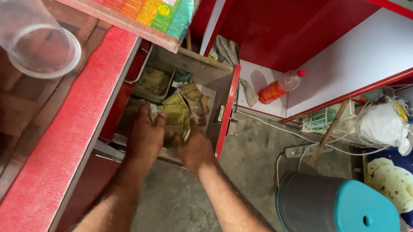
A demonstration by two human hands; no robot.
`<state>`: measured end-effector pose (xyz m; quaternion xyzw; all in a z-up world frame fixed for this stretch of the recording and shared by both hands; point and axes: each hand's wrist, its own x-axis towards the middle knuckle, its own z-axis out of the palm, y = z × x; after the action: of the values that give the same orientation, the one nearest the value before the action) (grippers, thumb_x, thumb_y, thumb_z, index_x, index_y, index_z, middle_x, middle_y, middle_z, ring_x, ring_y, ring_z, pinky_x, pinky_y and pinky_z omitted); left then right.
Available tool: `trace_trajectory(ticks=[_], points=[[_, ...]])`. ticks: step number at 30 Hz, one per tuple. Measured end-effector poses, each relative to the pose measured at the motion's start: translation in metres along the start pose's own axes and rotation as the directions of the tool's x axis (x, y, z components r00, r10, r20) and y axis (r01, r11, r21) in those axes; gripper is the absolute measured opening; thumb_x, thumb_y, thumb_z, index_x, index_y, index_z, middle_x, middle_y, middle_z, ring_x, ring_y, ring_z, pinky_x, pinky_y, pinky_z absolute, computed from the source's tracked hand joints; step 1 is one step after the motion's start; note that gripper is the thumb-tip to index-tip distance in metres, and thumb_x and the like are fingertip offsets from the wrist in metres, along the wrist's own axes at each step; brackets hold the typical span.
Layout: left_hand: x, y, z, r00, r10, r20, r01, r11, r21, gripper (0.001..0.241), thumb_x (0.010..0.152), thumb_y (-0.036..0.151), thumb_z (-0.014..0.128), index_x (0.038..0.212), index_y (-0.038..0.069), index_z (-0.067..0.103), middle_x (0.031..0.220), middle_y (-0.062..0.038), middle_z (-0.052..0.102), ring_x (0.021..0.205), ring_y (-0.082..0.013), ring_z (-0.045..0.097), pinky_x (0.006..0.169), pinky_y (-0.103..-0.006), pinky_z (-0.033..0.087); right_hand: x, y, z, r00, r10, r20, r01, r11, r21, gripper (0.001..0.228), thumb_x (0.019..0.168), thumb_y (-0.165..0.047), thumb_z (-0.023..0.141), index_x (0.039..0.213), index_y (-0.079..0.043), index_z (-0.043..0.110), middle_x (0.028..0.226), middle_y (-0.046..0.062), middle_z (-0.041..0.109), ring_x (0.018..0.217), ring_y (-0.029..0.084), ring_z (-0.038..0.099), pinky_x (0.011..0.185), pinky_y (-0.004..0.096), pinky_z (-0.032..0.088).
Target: Sweeping the floor and organizing items behind a counter in a small shop.
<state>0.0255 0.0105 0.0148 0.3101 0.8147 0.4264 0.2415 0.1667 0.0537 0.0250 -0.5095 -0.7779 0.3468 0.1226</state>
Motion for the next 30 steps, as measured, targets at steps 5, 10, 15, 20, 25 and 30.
trace_trajectory(ticks=[5, 10, 15, 20, 25, 30], points=[[-0.024, 0.030, -0.022, 0.999, 0.026, 0.021, -0.025, 0.998, -0.049, 0.058, 0.096, 0.030, 0.062, 0.147, 0.006, 0.048, 0.145, -0.022, 0.056, 0.135, -0.0381, 0.053, 0.109, -0.0459, 0.043, -0.033, -0.039, -0.026, 0.996, -0.062, -0.059, 0.064, 0.997, 0.045, 0.062, 0.088, -0.019, 0.070, 0.143, -0.001, 0.050, 0.139, 0.026, 0.058, 0.127, 0.044, 0.057, 0.104, 0.048, 0.049], [-0.056, 0.067, -0.057, 0.985, 0.171, -0.013, -0.171, 0.985, 0.000, 0.050, 0.089, 0.017, 0.058, 0.138, 0.007, 0.056, 0.138, -0.022, 0.061, 0.128, -0.0395, 0.056, 0.105, -0.0482, 0.045, -0.057, -0.111, -0.075, 0.958, -0.227, -0.174, 0.237, 0.971, 0.042, 0.054, 0.089, -0.010, 0.065, 0.141, -0.004, 0.054, 0.137, 0.022, 0.061, 0.127, 0.041, 0.059, 0.104, 0.045, 0.051], [-0.103, 0.152, -0.142, 0.994, 0.106, 0.007, -0.104, 0.980, -0.170, 0.039, 0.101, 0.014, 0.043, 0.136, 0.010, 0.059, 0.115, -0.020, 0.073, 0.106, -0.0361, 0.073, 0.091, -0.0469, 0.058, -0.076, -0.179, -0.118, 0.709, -0.665, -0.235, 0.608, 0.745, -0.274, 0.048, 0.095, 0.001, 0.053, 0.143, 0.000, 0.055, 0.145, 0.022, 0.057, 0.130, 0.039, 0.058, 0.109, 0.046, 0.047], [-0.128, 0.175, -0.188, 0.951, 0.249, -0.186, -0.260, 0.965, -0.039, 0.029, 0.099, 0.008, 0.049, 0.124, 0.004, 0.064, 0.112, -0.023, 0.069, 0.106, -0.0436, 0.065, 0.087, -0.0533, 0.052, -0.101, -0.234, -0.145, 0.695, -0.706, -0.138, 0.653, 0.700, -0.289, 0.046, 0.097, -0.004, 0.053, 0.143, -0.001, 0.055, 0.148, 0.020, 0.055, 0.133, 0.036, 0.058, 0.109, 0.045, 0.048], [-0.156, 0.178, -0.246, 0.845, 0.462, -0.270, -0.413, 0.884, 0.218, 0.037, 0.092, 0.003, 0.054, 0.129, 0.003, 0.060, 0.110, -0.022, 0.063, 0.101, -0.0423, 0.059, 0.087, -0.0535, 0.048, -0.128, -0.265, -0.139, 0.690, -0.723, -0.028, 0.692, 0.671, -0.267, 0.049, 0.098, -0.002, 0.049, 0.146, 0.002, 0.050, 0.154, 0.026, 0.048, 0.138, 0.040, 0.052, 0.111, 0.046, 0.047], [-0.158, 0.139, -0.269, 0.761, 0.578, -0.294, -0.409, 0.780, 0.474, 0.035, 0.092, 0.010, 0.061, 0.126, 0.003, 0.058, 0.117, -0.017, 0.062, 0.113, -0.0363, 0.056, 0.098, -0.0525, 0.047, -0.137, -0.288, -0.118, 0.788, -0.569, 0.233, 0.614, 0.748, -0.251, 0.059, 0.090, -0.002, 0.051, 0.149, 0.002, 0.043, 0.156, 0.036, 0.032, 0.134, 0.048, 0.046, 0.103, 0.051, 0.045]])
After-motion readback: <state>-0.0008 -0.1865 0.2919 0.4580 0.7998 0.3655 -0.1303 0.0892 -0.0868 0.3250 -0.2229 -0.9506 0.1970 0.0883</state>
